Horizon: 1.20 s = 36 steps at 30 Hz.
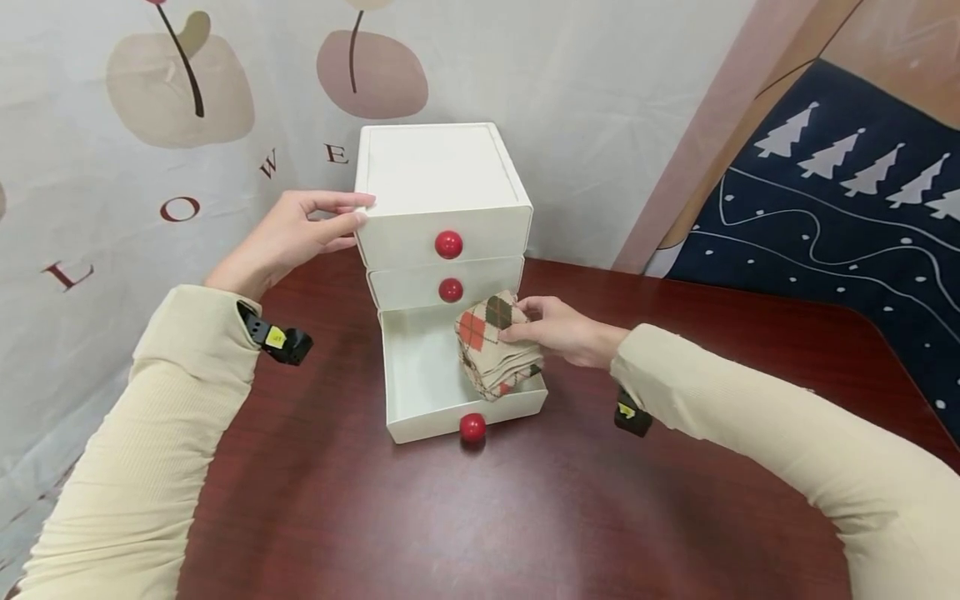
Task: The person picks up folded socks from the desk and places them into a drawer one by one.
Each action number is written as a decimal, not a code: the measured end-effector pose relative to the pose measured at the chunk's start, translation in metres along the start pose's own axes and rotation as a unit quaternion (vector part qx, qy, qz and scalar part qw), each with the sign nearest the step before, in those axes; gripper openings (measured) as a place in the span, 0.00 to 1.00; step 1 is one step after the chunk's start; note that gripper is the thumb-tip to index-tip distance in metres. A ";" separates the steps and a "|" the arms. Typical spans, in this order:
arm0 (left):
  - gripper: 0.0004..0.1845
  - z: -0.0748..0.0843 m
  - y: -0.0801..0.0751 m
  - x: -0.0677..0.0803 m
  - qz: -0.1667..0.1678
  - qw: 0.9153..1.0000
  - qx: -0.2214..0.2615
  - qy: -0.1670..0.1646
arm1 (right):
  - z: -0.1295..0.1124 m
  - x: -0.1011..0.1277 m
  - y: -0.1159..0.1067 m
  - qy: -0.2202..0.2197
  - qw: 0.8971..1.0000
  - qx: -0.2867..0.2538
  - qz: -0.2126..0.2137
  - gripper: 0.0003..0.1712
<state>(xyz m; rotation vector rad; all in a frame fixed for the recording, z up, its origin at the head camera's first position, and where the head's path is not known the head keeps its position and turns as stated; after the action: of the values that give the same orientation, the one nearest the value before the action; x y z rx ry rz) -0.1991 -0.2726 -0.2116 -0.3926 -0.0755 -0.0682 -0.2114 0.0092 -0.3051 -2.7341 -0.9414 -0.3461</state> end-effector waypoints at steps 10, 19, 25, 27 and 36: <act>0.23 -0.001 0.000 -0.001 -0.002 1.000 -0.006 -0.007 | 0.001 -0.030 0.021 0.031 1.000 0.001 -0.002 0.21; 0.23 -0.001 0.000 -0.001 0.003 1.000 0.000 -0.002 | 0.014 -0.045 0.029 0.087 0.996 0.008 0.007 0.20; 0.23 0.000 -0.001 -0.001 0.003 1.000 0.002 -0.002 | 0.014 -0.054 0.032 0.098 0.995 0.002 0.025 0.19; 0.23 0.000 -0.002 -0.001 0.004 1.000 0.002 -0.003 | 0.014 -0.054 0.034 0.102 0.994 0.001 0.031 0.22; 0.23 0.000 -0.001 -0.002 0.003 1.000 0.004 -0.006 | 0.023 -0.056 0.039 0.107 0.993 -0.002 0.044 0.33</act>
<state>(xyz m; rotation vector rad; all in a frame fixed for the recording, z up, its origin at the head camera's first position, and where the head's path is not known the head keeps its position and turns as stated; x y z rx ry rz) -0.2009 -0.2736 -0.2116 -0.3847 -0.0857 -0.0603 -0.2263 -0.0461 -0.3482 -2.6632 -0.7624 -0.6107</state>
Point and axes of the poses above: each hand's wrist, its own x-axis away from the middle knuckle, its own y-axis out of the palm, z = x × y, the point moved 3 cm from there along -x, towards the middle knuckle, and after that the axes turned 6 degrees about -y, right-handed, at the moved point
